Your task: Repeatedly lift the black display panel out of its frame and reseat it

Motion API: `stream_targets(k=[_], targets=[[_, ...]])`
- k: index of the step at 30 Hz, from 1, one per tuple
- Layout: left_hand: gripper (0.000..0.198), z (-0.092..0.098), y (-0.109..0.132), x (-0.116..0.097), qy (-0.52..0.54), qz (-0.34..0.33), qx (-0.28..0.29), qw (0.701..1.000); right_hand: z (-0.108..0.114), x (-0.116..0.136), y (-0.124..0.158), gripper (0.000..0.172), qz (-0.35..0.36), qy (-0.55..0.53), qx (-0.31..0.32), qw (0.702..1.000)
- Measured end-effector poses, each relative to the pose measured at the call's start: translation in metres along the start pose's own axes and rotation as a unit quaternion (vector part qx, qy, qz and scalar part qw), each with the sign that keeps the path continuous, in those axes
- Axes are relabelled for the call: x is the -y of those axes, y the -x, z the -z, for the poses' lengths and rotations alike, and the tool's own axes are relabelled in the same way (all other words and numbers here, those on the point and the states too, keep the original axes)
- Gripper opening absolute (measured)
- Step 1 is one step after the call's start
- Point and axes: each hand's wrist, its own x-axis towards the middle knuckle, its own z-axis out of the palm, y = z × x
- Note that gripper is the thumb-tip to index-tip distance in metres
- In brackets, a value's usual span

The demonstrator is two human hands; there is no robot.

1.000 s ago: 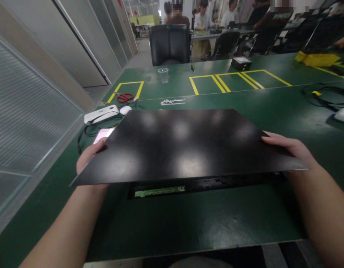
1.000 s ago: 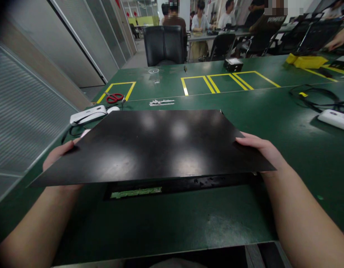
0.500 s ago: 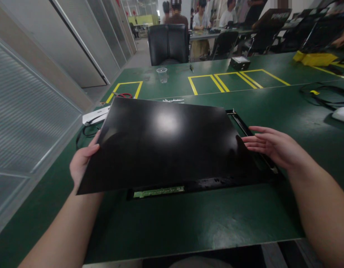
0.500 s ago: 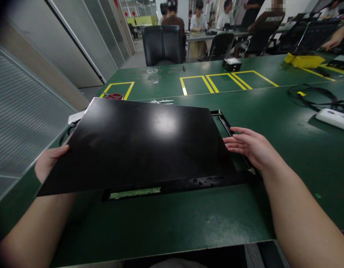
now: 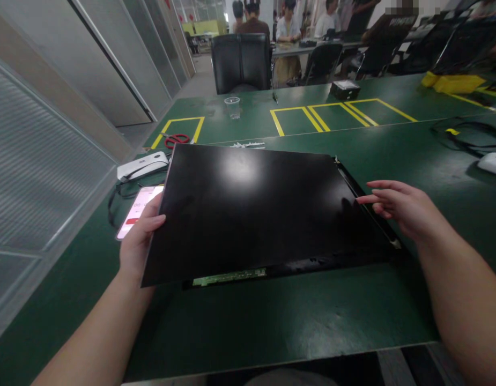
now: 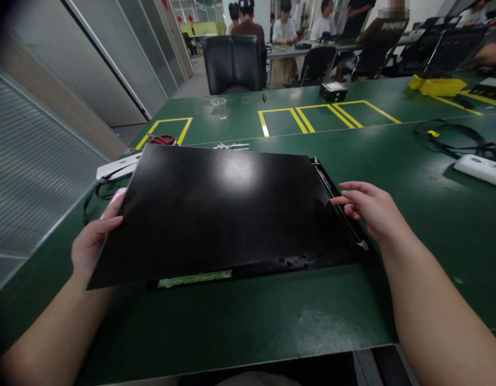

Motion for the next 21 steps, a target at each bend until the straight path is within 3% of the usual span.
stream_targets(k=[8, 15, 21], targets=[[0.048, -0.019, 0.008, 0.004, -0.02, 0.02, -0.01, 1.0, 0.008, -0.01, -0.012, 0.014, 0.022, 0.001, -0.016, 1.0], [0.039, -0.006, 0.0, 0.014, -0.028, 0.04, 0.041, 0.998, 0.007, -0.011, -0.013, 0.013, 0.021, 0.006, -0.018, 1.0], [0.041, -0.002, -0.003, 0.017, -0.018, 0.037, 0.037, 0.998, 0.007, -0.01, -0.012, 0.011, 0.018, 0.018, -0.024, 0.999]])
